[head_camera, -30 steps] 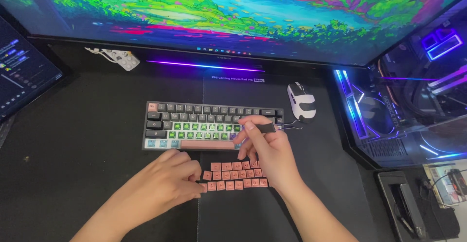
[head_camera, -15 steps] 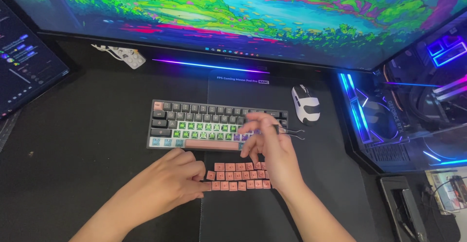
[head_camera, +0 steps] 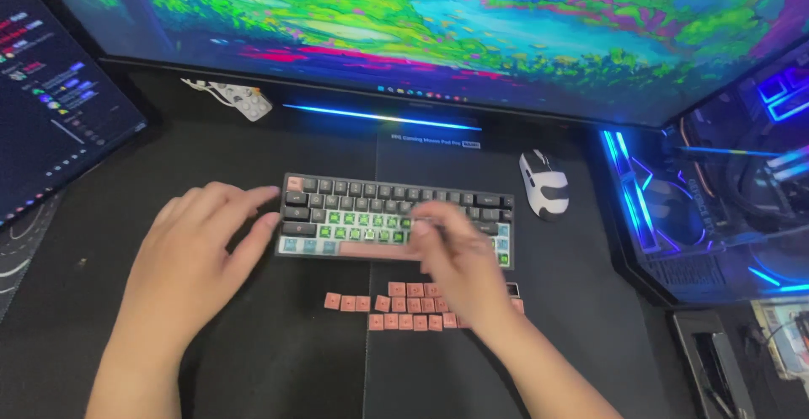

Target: The person installs pink keycaps onto a mechanical keyboard using a keycap puller. They pick up each keycap from a pile on the desk and place it onto the corresponding switch, repeating the process across the keyboard.

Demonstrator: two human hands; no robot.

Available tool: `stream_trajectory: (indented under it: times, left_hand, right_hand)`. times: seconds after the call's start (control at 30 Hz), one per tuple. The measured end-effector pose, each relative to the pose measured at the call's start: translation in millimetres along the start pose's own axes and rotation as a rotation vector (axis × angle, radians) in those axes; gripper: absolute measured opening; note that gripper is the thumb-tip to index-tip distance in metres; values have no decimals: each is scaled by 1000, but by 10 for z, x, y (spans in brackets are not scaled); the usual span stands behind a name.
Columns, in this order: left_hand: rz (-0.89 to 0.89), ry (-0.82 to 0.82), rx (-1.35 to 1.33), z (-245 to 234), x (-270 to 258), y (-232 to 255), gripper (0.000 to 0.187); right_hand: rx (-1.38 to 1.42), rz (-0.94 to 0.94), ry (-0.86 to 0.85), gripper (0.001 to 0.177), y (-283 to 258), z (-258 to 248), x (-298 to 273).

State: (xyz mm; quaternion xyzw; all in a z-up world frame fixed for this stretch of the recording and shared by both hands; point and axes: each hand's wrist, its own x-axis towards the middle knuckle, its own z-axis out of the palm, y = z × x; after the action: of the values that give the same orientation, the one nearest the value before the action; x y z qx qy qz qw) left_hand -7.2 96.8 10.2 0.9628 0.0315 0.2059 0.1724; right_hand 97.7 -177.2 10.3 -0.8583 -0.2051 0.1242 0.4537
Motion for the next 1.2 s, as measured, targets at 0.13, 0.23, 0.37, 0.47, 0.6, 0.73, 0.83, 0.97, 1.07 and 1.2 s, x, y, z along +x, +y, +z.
stream_trajectory:
  times: [0.13, 0.23, 0.37, 0.47, 0.6, 0.73, 0.83, 0.97, 1.07, 1.2]
  left_hand:
    - [-122, -126, 50, 90, -11, -132, 40]
    - [-136, -195, 75, 141, -6, -137, 38]
    - [-158, -194, 64, 157, -10, -106, 36]
    - [-148, -185, 59, 167, -20, -98, 34]
    - [-128, -189, 31, 220, -26, -89, 32]
    - [-106, -135, 2, 285, -44, -39, 29]
    - [-74, -102, -35, 328, -39, -1, 34]
    - [-102, -129, -90, 409, -20, 48, 46]
    - [-47, -104, -229, 305, 17, 176, 41]
    - [-87, -93, -619, 327, -25, 339, 32]
  right_hand:
    - [12, 29, -107, 30, -325, 179, 98]
    - [134, -30, -195, 22, -443, 341, 232]
    - [19, 84, -220, 22, -581, 531, 421]
    - [-262, -113, -169, 23, -483, 724, 499]
    - [-581, -510, -41, 15, -257, 990, 550]
    - [-599, -571, 13, 14, -184, 1044, 623]
    - [-535, -423, -18, 43, -111, 1019, 699]
    - [-475, -333, -136, 22, -361, 767, 670]
    - [31, -70, -211, 28, -533, 584, 500]
    - [56, -98, -177, 29, -474, 362, 225]
